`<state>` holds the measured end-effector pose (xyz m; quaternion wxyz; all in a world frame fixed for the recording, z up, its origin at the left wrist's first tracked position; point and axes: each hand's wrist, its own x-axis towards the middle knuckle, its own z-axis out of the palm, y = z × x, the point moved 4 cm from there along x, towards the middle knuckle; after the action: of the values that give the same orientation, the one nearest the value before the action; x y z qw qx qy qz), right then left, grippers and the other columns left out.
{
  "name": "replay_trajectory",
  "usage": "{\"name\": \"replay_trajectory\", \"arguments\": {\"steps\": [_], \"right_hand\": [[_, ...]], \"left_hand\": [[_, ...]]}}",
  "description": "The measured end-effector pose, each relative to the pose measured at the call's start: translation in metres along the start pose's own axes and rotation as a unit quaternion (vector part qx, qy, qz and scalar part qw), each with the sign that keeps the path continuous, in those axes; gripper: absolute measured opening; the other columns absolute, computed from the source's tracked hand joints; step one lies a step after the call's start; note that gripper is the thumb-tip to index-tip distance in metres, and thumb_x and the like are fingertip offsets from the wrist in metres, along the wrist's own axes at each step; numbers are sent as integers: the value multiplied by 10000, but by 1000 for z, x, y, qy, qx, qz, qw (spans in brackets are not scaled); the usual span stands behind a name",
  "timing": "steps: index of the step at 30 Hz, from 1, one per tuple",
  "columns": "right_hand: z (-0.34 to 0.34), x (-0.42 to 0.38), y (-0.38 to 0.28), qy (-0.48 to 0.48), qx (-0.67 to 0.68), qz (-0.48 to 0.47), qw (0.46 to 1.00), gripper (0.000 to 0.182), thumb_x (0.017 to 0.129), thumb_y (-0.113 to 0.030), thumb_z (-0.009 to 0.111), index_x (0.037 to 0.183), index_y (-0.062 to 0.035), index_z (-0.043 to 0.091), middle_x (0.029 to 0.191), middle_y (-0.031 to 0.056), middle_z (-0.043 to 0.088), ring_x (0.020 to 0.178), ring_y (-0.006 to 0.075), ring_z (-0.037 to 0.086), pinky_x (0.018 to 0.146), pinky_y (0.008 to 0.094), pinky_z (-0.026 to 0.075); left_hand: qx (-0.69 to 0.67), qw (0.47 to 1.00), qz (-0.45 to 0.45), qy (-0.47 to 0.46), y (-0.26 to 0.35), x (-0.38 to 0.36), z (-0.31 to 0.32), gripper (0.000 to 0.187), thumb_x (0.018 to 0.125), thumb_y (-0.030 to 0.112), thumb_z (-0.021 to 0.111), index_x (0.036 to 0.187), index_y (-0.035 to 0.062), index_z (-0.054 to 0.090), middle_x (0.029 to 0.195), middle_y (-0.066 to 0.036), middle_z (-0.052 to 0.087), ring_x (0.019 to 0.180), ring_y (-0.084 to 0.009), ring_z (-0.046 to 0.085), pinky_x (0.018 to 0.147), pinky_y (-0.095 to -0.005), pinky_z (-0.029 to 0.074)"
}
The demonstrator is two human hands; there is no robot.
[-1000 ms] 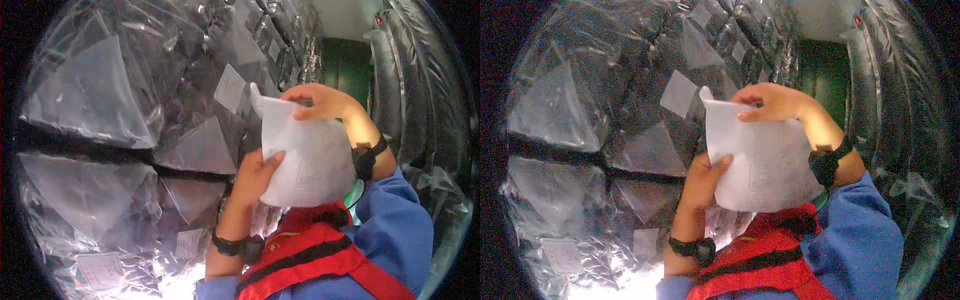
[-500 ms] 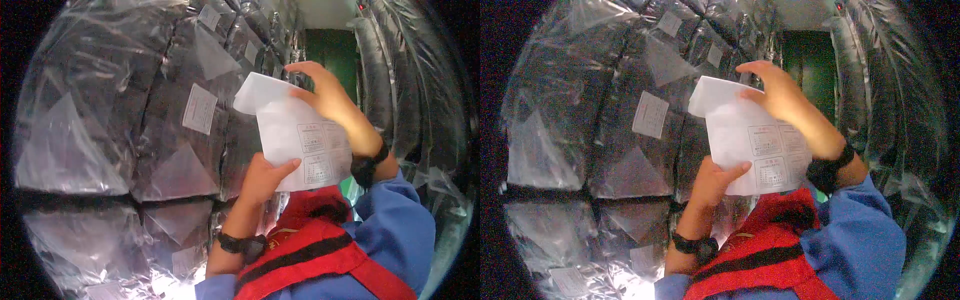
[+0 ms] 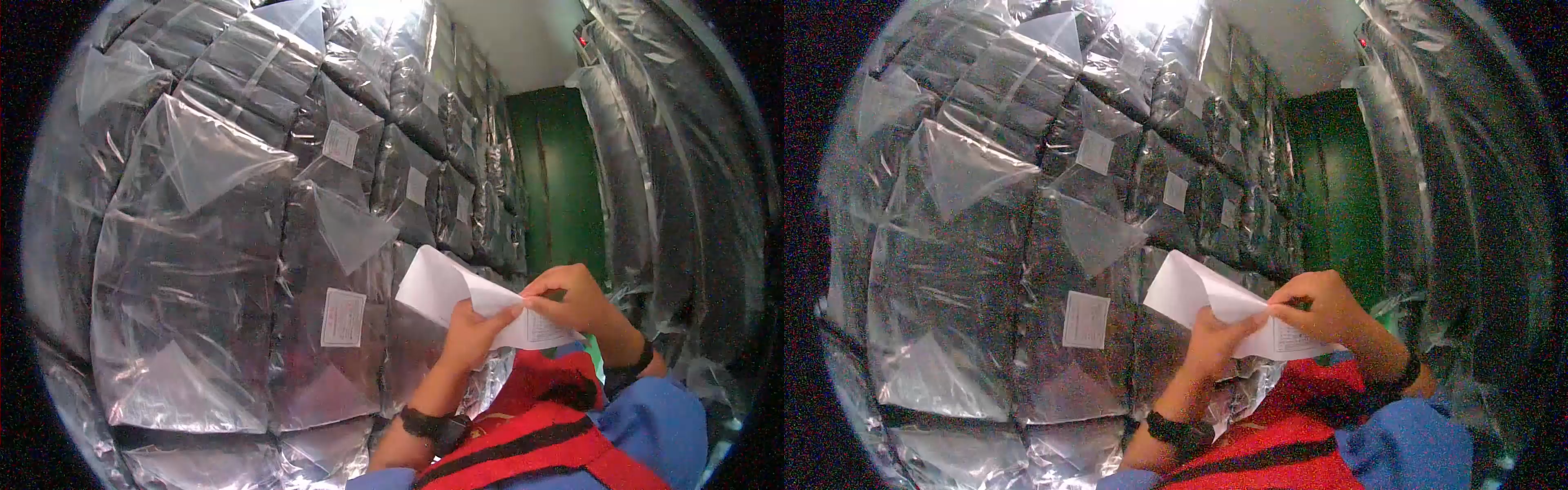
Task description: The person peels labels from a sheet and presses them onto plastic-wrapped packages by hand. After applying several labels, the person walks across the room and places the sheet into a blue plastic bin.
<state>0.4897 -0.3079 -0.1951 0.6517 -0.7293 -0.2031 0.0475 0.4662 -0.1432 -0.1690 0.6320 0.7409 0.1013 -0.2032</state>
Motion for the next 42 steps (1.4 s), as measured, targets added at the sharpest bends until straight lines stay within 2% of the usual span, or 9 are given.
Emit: {"name": "replay_trajectory", "arguments": {"steps": [3,6,12,15,26,29,35,38,42], "right_hand": [[-6,3,7,47,39,90,994,162,728,-162,667,792,-13,666,763,110,648,713,181,635,627,279,496],[-7,9,12,82,54,88,991,160,732,-152,670,803,-9,666,749,105,641,718,160,627,624,270,492],[0,20,5,22,2,-48,999,173,719,-163,697,817,-23,673,754,100,648,695,145,616,615,257,484],[-2,18,12,-13,76,102,992,181,718,-180,695,809,-25,673,759,100,652,674,151,615,601,267,486],[-10,21,6,75,19,-49,996,153,723,-137,655,820,-20,667,778,123,646,704,204,624,638,288,485],[-15,21,18,69,111,130,983,145,737,-143,643,799,-13,662,760,106,642,699,188,613,644,287,476],[-12,25,36,130,50,41,989,187,777,-184,601,782,3,604,719,64,598,656,141,557,599,285,454],[-23,30,33,142,83,156,974,189,843,-170,540,774,5,558,735,33,566,681,97,534,600,246,435],[-35,35,76,204,323,220,898,188,872,-203,510,830,-24,552,740,39,568,654,118,549,565,257,441]], "left_hand": [[-1,1000,7,-26,3,11,1,207,762,129,668,880,-36,625,812,-82,638,700,-135,599,615,-272,483],[-18,1000,1,-25,-2,20,-2,207,766,130,665,874,-41,621,804,-85,635,684,-135,599,601,-269,483],[-13,1000,19,-8,8,22,-8,205,775,130,658,884,-39,621,809,-80,634,686,-136,599,598,-266,483],[-34,998,28,-34,1,25,-7,213,780,144,654,888,-37,621,811,-78,635,696,-134,601,597,-264,482],[56,998,26,-25,11,32,-2,286,791,231,647,883,-39,624,750,-67,634,651,-122,589,561,-269,467],[52,998,36,-3,21,26,4,288,795,243,642,865,-36,624,738,-56,629,629,-113,576,549,-267,458],[17,1000,-10,9,-1,39,-2,317,826,297,601,875,-16,620,739,-45,623,609,-101,556,548,-259,447],[-24,999,-35,-1,8,36,-2,368,835,338,579,894,-24,612,762,-50,622,628,-106,560,568,-271,452],[103,993,-19,50,-14,54,-19,454,816,398,579,903,-48,605,725,-72,610,606,-137,560,566,-299,448]]}}
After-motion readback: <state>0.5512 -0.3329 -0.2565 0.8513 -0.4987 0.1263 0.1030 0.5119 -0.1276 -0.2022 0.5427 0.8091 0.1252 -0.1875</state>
